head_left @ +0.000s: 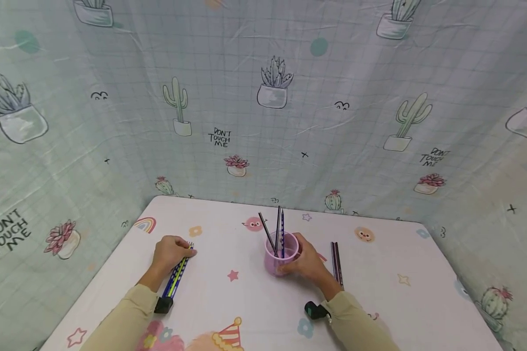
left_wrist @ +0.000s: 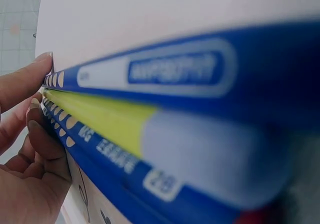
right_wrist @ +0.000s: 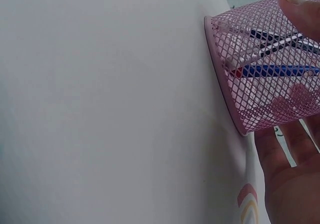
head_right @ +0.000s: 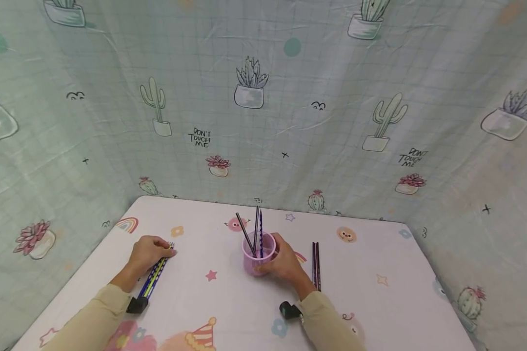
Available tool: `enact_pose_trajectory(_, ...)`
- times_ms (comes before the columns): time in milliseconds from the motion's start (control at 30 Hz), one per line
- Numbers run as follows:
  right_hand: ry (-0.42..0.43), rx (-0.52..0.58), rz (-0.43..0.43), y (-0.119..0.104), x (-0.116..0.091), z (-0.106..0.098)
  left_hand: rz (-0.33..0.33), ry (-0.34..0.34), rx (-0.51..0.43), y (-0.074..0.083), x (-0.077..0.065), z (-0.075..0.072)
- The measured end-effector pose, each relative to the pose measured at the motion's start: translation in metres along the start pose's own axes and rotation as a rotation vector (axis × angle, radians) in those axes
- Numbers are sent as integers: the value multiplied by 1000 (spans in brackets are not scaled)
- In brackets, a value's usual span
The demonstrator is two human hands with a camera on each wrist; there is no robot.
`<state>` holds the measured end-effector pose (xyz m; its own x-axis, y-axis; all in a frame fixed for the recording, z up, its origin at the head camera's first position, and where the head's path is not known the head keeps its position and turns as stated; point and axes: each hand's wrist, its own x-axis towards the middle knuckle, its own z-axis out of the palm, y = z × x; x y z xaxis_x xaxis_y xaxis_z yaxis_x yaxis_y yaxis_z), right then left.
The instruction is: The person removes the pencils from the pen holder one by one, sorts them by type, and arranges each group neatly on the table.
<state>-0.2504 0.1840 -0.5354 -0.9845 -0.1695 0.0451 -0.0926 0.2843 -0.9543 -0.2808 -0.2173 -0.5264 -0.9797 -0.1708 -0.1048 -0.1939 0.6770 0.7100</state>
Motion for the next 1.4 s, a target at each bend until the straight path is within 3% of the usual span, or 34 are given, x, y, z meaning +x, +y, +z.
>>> enact_pose_trajectory(333, 2, 2, 7, -1, -1, 1, -19, -4, -20, 6, -4, -5)
enact_pose_trajectory(533, 5, -9, 16, -1, -2, 3, 30, -18, -20, 30, -12, -8)
enact_pose_trajectory(667, 5, -24, 13, -3, -1, 3, 74, -72, -72, 53, -22, 0)
enact_pose_trajectory(800, 4, -34, -3, -4, 0, 3, 127, -173, -188, 77, -31, 18)
enact_pose_trajectory(1000, 0, -72, -14, -5, 0, -2, 231, -312, -352, 109, -47, 61)
enact_pose_trajectory(1167, -72, -115, -7, -11, 2, -3, 356, -416, -465, 126, -58, 93)
enact_pose_trajectory(1267, -129, -155, 29, -19, 1, -6, 407, -457, -508, 133, -62, 110)
enact_pose_trajectory(1400, -171, -217, 86, -38, -2, -17, 387, -454, -528, 135, -66, 126)
